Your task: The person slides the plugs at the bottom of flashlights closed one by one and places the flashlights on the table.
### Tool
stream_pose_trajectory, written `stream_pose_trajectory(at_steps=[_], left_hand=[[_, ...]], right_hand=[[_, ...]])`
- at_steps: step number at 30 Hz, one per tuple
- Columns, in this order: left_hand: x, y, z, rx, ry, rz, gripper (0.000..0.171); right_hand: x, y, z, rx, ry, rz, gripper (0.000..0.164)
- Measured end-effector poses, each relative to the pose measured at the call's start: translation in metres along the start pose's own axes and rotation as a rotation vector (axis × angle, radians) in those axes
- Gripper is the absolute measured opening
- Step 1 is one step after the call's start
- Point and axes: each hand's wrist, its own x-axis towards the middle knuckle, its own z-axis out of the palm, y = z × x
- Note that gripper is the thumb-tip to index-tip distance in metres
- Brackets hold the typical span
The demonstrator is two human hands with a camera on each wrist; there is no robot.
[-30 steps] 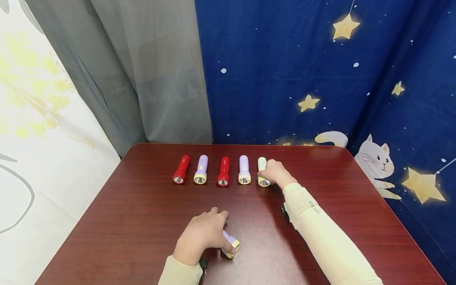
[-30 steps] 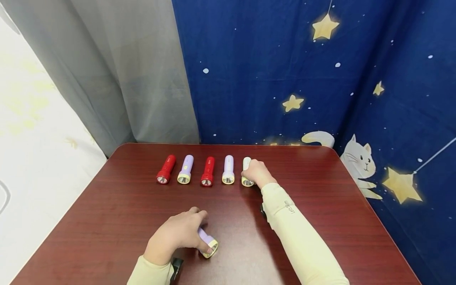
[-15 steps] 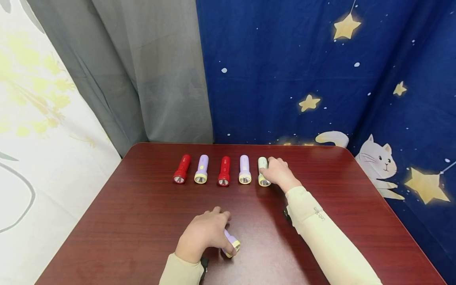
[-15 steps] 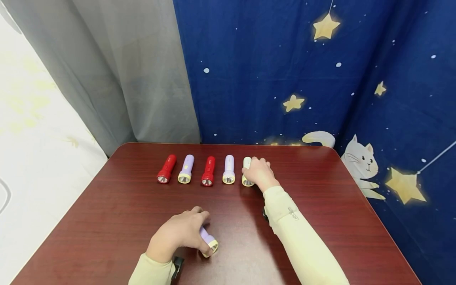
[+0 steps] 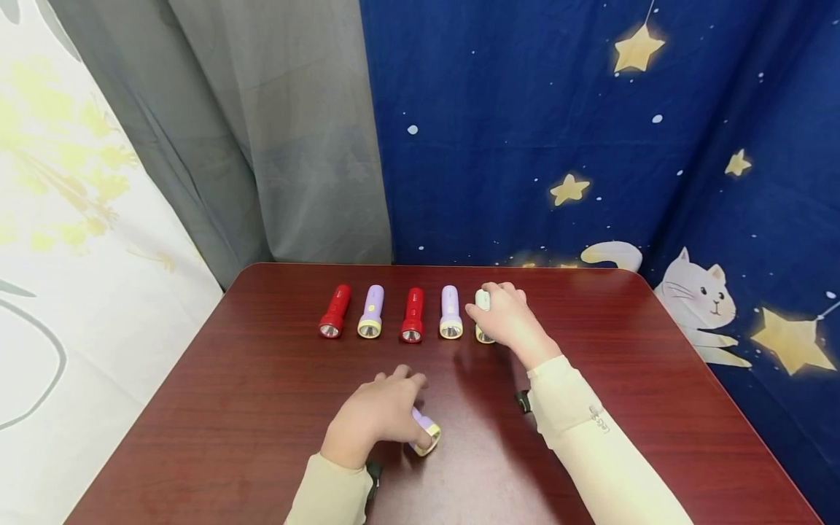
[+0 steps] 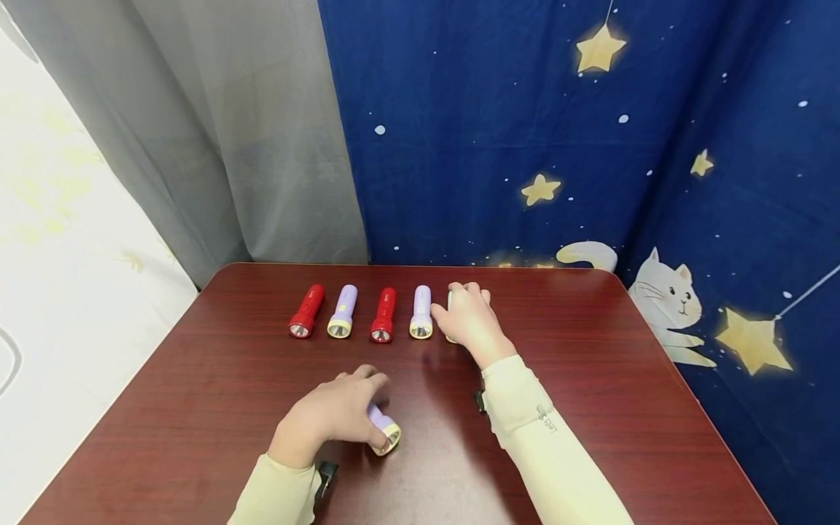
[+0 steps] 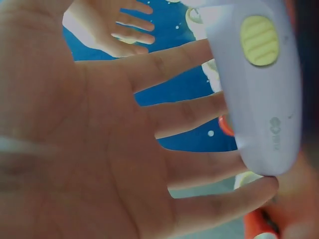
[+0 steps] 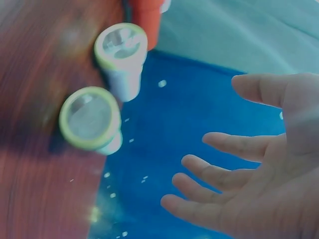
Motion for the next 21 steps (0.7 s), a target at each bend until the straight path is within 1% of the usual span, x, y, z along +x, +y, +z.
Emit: stream_pose_trajectory(at_steps=[4,7,10,13,16,21], left_hand=[[0.01,-0.002,-0.015,-0.028,0.034,-0.014,0.091],[0.017,-0.002,-0.028,-0.043,0.087,-0.014,0.097],[0.026,-0.001,-0.04,-0.035,0.148,-0.006,0.104],[0.034,0.001,-0.047,-0.011,0.198,0.012,0.109],[0.043,0.005,-0.052,0.013,0.238,0.041,0.111],[0.055,0.012,-0.057,0.023,0.261,0.069,0.113]], right_hand=[[-0.013,-0.012,0.0,0.053,0.036,-0.077,0.052],[-0.024,-0.021,0.001,0.111,0.008,-0.123,0.042],[-0.034,-0.029,0.003,0.161,-0.057,-0.165,0.034],[-0.039,-0.035,0.006,0.218,-0.1,-0.197,0.033],[-0.042,-0.041,0.009,0.291,-0.112,-0.215,0.035],[-0.041,-0.043,0.012,0.377,-0.132,-0.203,0.037]])
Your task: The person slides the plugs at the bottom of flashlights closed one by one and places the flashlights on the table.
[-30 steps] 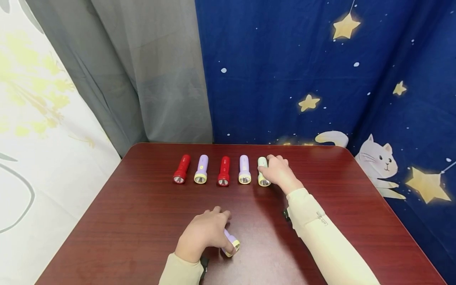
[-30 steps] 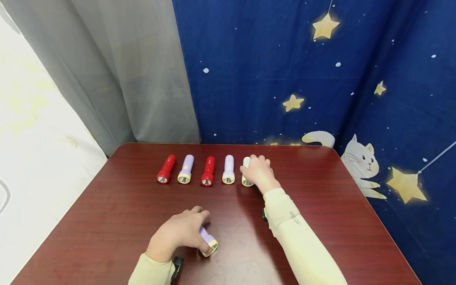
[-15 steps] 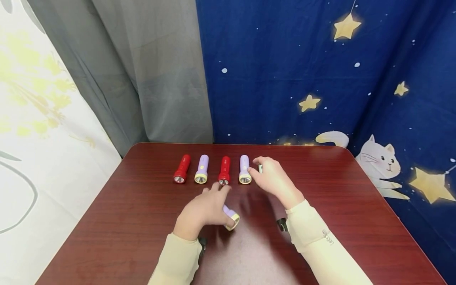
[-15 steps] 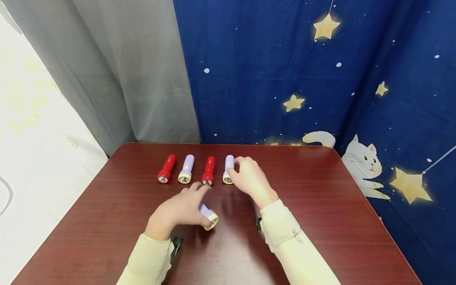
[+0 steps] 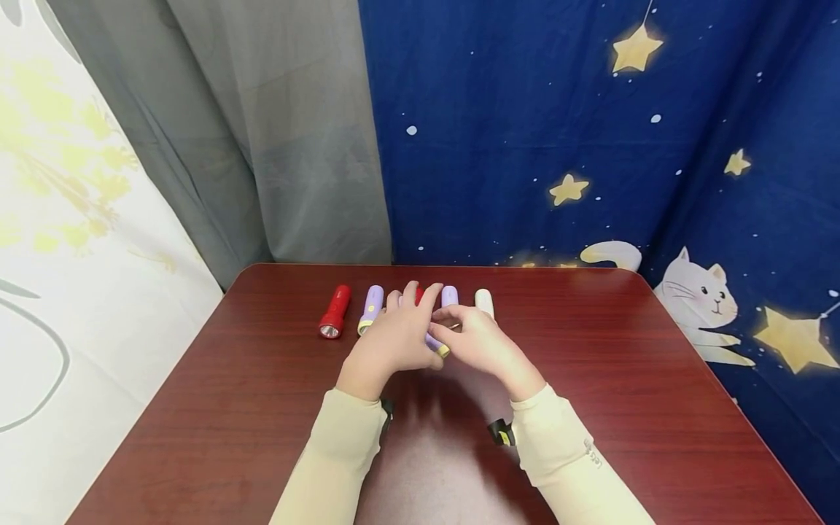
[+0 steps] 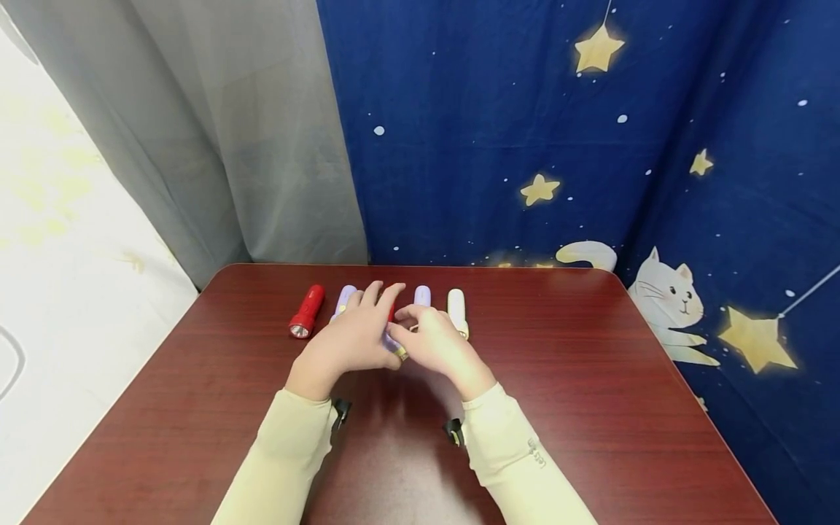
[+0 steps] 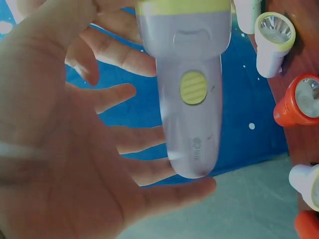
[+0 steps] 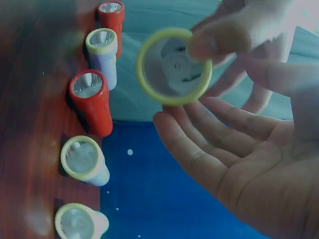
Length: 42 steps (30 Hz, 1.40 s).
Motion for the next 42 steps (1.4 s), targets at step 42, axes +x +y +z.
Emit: stream_pose_trajectory(at_steps=[42], left_hand=[[-0.002,0.005,0.036,-1.165,0.225,-0.272,0.052]], right_hand=[[-0.013,0.018,-0.003,0.382,0.012,0.135,0.059]])
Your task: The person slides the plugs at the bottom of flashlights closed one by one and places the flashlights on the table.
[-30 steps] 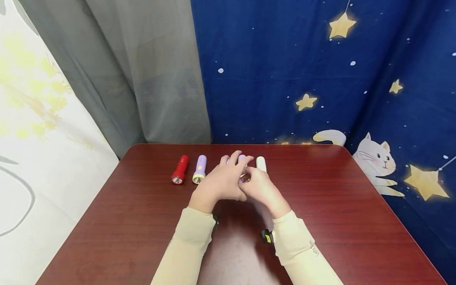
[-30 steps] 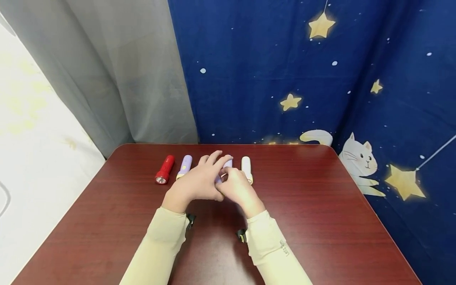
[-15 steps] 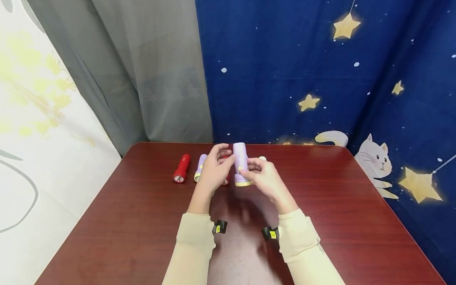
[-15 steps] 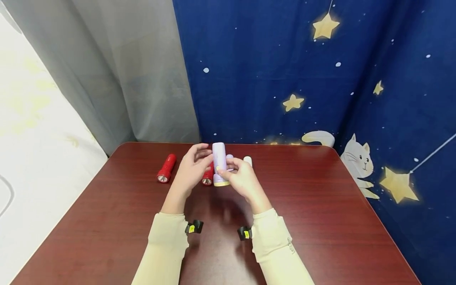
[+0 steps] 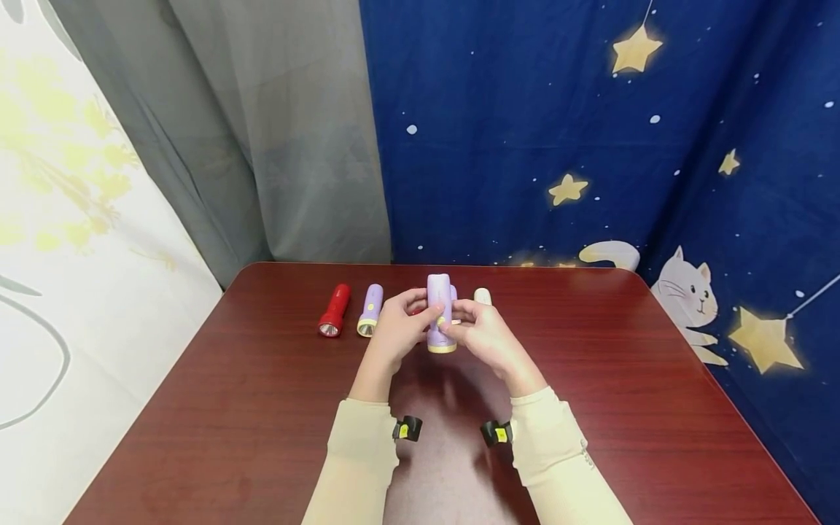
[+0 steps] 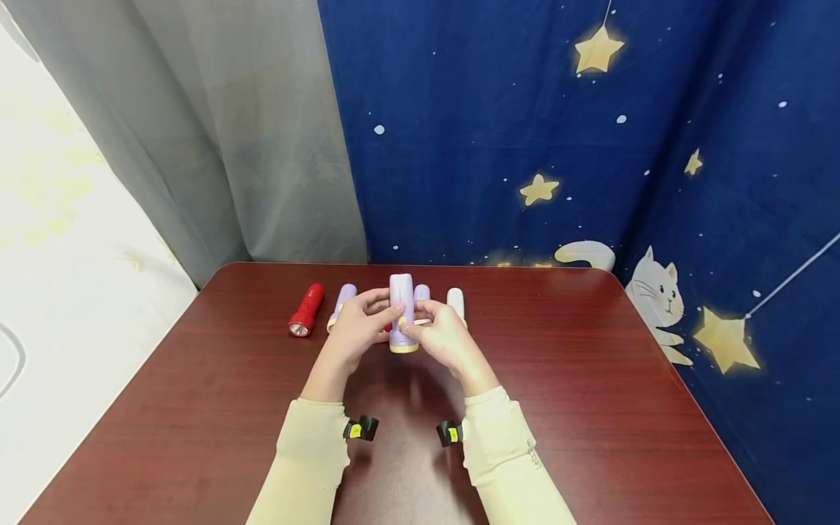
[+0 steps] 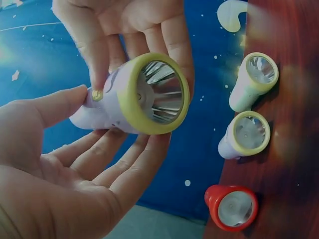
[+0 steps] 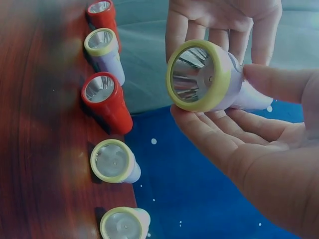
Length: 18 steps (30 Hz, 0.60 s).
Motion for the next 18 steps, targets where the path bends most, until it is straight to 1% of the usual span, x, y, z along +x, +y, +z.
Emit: stream_pose_trajectory(at_steps=[5,8,10,14,18], left_hand=[[-0.0025,0.0008,0.0008,0.027,0.009,0.005,0.053],[-0.0041,0.0018,0.0015,0.043,-0.002,0.002,0.054],[-0.0045,0.002,0.0019,0.051,-0.01,-0.004,0.054],[-0.0045,0.0016,0.0028,0.067,-0.021,-0.018,0.053],[-0.0038,-0.0004,0.0044,0.065,-0.025,-0.018,0.051]], right_hand=[[-0.0001,0.0006,0.0007,0.031,0.014,-0.008,0.077],[-0.001,0.0014,0.0008,0.023,0.014,-0.044,0.085],[-0.0018,0.0013,0.0008,0.008,0.013,-0.06,0.088],[-0.0036,0.0004,0.0003,-0.052,0.029,-0.067,0.092],[-0.0039,0.0014,-0.0013,-0.118,0.042,-0.07,0.087]])
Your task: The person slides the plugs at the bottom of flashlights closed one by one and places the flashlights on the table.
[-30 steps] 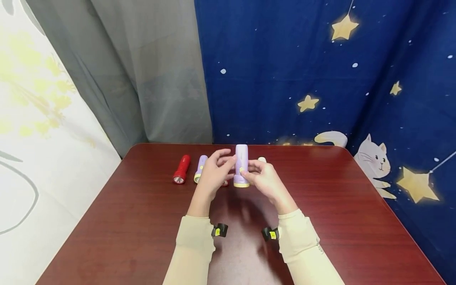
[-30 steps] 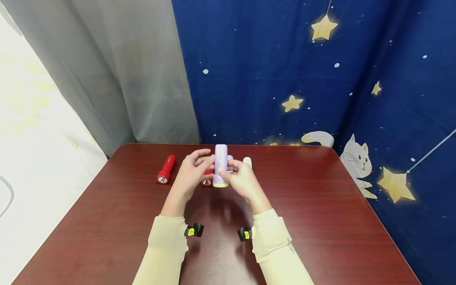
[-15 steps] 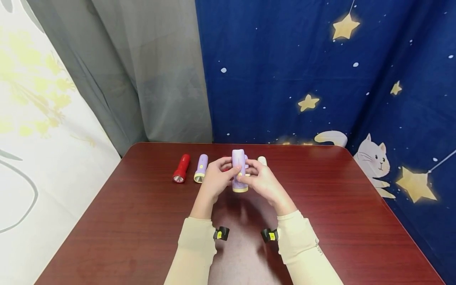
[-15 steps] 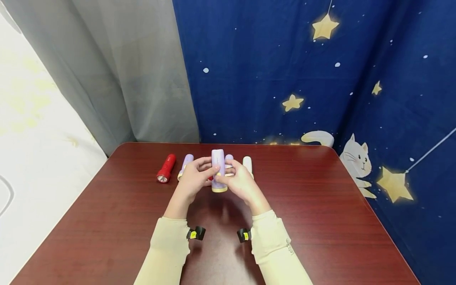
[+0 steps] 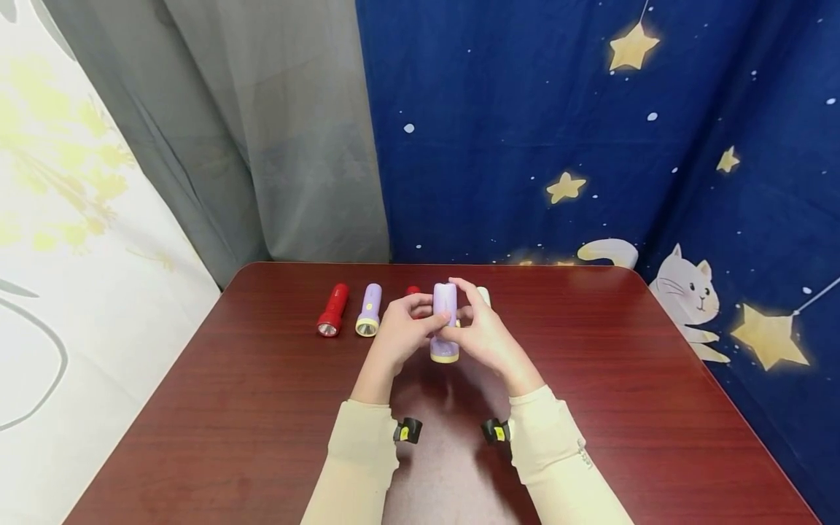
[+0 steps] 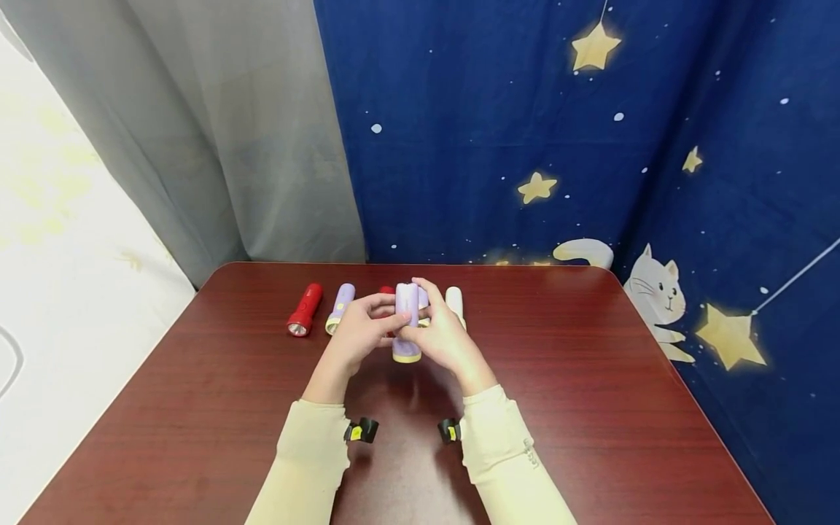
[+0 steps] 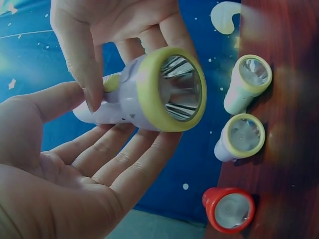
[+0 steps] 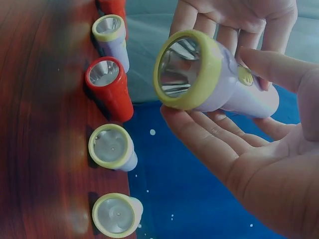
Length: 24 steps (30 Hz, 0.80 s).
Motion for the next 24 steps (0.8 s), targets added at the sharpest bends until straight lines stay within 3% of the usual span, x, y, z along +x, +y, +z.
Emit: stream_pose_trajectory(at_steps=[9,17,24], left_hand=[[0.0016,-0.0051,0.0054,0.063,0.023,0.023,0.045],[0.002,-0.0064,0.0069,0.118,0.035,0.024,0.047],[0.0022,-0.0094,0.0083,0.191,0.045,0.069,0.043]], right_hand=[[0.0011,0.0014,-0.0016,-0.152,0.02,-0.024,0.07],[0.0021,0.003,0.0008,-0.192,0.037,-0.063,0.074],[0.0014,0.0045,0.0028,-0.216,0.043,-0.053,0.076]])
